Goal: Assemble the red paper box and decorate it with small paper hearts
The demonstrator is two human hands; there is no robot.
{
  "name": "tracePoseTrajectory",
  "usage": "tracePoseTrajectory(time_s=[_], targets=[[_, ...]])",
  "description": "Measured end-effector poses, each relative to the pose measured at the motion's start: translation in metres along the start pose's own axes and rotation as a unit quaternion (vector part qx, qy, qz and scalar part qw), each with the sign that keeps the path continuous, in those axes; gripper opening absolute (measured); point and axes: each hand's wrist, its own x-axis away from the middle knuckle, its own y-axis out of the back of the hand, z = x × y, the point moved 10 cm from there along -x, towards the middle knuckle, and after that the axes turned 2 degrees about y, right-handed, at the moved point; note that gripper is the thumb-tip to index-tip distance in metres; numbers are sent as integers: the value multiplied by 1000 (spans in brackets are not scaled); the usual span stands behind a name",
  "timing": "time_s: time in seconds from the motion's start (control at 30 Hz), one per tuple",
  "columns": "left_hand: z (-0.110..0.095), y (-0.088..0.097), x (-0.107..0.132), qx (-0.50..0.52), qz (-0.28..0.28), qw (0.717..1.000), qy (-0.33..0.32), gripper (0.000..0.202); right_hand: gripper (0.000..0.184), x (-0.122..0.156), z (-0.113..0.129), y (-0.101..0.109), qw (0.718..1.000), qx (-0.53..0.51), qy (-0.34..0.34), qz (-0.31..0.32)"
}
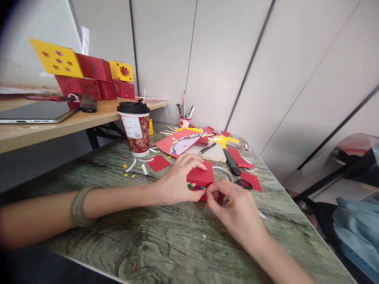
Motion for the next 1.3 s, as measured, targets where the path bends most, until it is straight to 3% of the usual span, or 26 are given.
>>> tracePoseTrajectory(time_s=[0.97, 1.3], targets=[[0, 0, 0, 1, -22, 1000, 9, 41, 8, 1, 1, 3, 997, 74, 28, -20], [4, -3, -1, 9, -12, 1000, 2, 41, 7, 0, -4, 5, 995, 91, 10, -30]])
